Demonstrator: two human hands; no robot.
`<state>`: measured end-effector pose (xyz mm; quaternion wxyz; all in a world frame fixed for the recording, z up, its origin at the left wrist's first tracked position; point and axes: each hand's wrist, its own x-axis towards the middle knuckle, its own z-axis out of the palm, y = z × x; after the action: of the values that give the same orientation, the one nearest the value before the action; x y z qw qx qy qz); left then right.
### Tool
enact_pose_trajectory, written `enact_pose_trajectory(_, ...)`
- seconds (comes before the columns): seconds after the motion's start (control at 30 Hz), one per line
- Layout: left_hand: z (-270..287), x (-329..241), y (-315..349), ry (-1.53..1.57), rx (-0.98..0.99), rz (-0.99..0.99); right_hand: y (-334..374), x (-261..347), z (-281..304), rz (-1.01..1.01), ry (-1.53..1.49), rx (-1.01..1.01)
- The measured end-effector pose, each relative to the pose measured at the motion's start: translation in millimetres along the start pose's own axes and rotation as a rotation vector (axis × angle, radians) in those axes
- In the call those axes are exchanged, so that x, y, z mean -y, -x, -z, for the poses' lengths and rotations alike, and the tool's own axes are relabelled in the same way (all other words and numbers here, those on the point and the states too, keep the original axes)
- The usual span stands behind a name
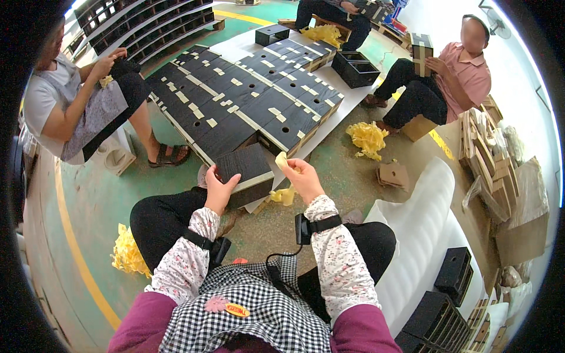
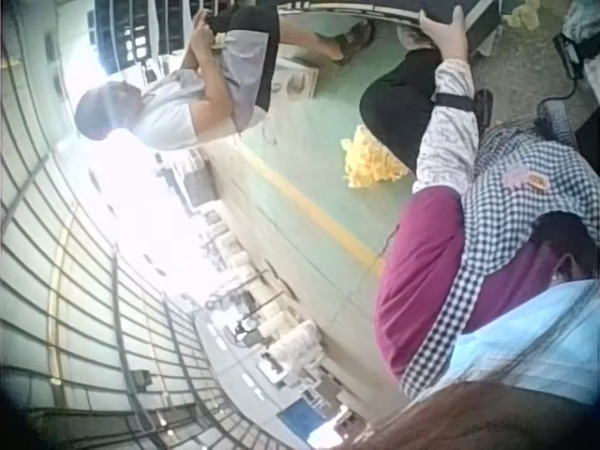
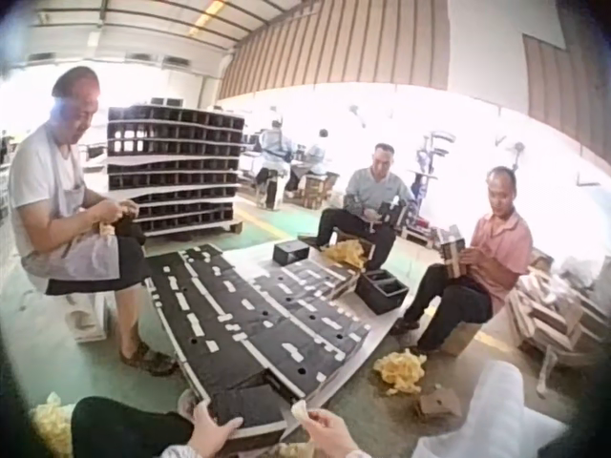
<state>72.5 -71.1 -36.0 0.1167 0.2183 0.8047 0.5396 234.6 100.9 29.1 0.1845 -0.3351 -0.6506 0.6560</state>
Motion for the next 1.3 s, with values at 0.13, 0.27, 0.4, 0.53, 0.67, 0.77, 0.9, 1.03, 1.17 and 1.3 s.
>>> enact_pose_trajectory(0.13,12,-43,13,-0.4,-0.08,-0.48,-12,-20,-4,-0.014,-0.023,-0.088)
enact_pose_trajectory(0.27,-9,-51,2,-0.283,0.252,-0.709,-17,-22,-10,0.039,-0.009,-0.16)
enact_pose_trajectory(0.4,-27,-54,-4,-0.352,0.314,-0.724,-21,-38,-4,0.0,-0.016,-0.153)
enact_pose_trajectory(0.53,-35,-51,-5,-0.332,0.298,-0.709,-29,-56,-5,-0.031,-0.066,-0.162)
enact_pose_trajectory(0.67,-38,-48,-5,-0.317,0.285,-0.705,-32,-65,-11,-0.047,-0.064,-0.146)
enact_pose_trajectory(0.77,-43,-49,-5,-0.304,0.293,-0.714,-33,-76,-11,-0.028,-0.084,-0.181)
enact_pose_trajectory(0.9,-43,-51,-4,-0.317,0.279,-0.73,-30,-67,-15,-0.019,-0.056,-0.154)
enact_pose_trajectory(1.03,-43,-53,-3,-0.33,0.268,-0.744,-22,-54,-15,-0.057,-0.085,-0.143)
enact_pose_trajectory(1.17,-43,-52,-3,-0.352,0.283,-0.754,-19,-55,-14,-0.007,-0.098,-0.143)
enact_pose_trajectory(1.3,-42,-51,-3,-0.319,0.269,-0.747,-16,-52,-11,-0.035,-0.041,-0.119)
